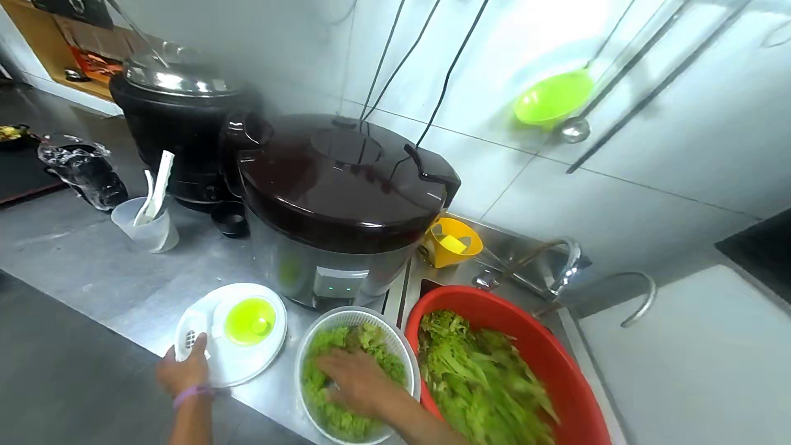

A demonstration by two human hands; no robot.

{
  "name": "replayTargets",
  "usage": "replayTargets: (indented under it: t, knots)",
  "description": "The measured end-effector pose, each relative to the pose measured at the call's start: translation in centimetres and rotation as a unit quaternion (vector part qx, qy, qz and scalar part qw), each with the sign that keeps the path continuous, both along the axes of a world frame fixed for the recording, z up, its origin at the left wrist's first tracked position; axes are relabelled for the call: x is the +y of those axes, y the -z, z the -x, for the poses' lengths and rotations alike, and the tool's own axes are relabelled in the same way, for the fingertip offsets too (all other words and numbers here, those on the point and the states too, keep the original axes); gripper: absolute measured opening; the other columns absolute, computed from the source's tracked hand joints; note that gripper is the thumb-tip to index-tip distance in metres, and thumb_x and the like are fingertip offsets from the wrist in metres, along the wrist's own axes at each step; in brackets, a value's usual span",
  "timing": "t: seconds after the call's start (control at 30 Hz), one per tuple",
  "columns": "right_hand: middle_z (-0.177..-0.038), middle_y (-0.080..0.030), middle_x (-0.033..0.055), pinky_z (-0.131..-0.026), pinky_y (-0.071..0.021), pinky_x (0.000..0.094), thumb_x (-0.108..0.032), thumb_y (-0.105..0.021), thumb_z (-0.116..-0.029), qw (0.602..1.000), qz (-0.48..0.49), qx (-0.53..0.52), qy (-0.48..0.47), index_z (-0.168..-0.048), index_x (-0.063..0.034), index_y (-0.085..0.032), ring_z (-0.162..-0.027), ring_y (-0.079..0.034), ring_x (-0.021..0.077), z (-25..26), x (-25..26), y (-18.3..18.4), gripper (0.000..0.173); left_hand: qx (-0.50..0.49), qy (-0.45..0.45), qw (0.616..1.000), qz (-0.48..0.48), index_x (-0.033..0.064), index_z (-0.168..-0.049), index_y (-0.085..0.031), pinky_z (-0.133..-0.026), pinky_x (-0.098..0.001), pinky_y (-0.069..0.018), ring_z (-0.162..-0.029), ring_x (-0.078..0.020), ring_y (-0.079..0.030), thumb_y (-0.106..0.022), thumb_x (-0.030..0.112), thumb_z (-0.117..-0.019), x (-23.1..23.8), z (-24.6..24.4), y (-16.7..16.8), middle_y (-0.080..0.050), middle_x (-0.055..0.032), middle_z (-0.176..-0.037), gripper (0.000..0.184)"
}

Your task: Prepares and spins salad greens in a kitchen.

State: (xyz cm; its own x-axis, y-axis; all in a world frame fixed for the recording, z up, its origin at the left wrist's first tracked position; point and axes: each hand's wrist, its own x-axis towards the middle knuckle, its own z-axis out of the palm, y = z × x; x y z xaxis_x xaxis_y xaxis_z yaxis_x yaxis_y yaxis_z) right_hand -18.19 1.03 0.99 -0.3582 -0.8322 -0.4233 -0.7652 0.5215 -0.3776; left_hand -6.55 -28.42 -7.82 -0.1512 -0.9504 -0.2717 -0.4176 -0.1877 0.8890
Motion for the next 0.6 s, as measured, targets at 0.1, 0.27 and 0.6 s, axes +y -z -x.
replayTargets:
  t: [0.1, 0.27, 0.6]
  knots:
    - [-0.153, -0.055, 0.0065, -0.118, -0.0384, 0.0532, -0.032, -0.057, -0.1046, 0.998, 0.063, -0.007, -0.006, -0.149, -0.015, -0.055, -0.144, -0.049, 0.0266, 0.6, 0.5, -2.6, 0.048, 0.007, -0.03, 0.999, -0.019, -0.0051, -0.135, -0.059, -0.108, -0.0505, -0.044, -0.124, -0.0353, -0.058, -0.064, 0.023, -0.1019, 0.4, -1.7, -0.4, -0.061, -0.0271, -0.133, 0.044]
    - [-0.138, -0.067, 0.0071, -0.112, -0.0482, 0.0443, -0.037, -0.05, -0.1069, 0.951, 0.274, 0.044, 0.135, -0.133, -0.0118, -0.069, -0.129, -0.062, 0.0206, 3.4, 7.4, -6.8, 0.041, 0.001, -0.118, 0.993, 0.021, -0.004, -0.125, -0.066, -0.098, -0.049, -0.0497, -0.109, -0.0305, -0.065, -0.059, 0.017, -0.1023, 3.1, -6.1, -2.7, -0.067, -0.0245, -0.12, 0.031]
    - [-0.153, -0.052, 0.0154, -0.121, -0.0405, 0.0406, -0.054, -0.031, -0.1084, 0.801, 0.514, -0.193, 0.237, -0.151, 0.0026, -0.046, -0.143, -0.05, 0.0194, 0.5, 11.3, -3.5, 0.073, 0.048, 0.111, 0.984, 0.128, -0.0043, -0.104, -0.071, -0.072, -0.0347, -0.056, -0.074, -0.0115, -0.065, -0.062, 0.015, -0.1001, 16.9, -1.7, -17.1, -0.069, -0.009, -0.084, 0.021]
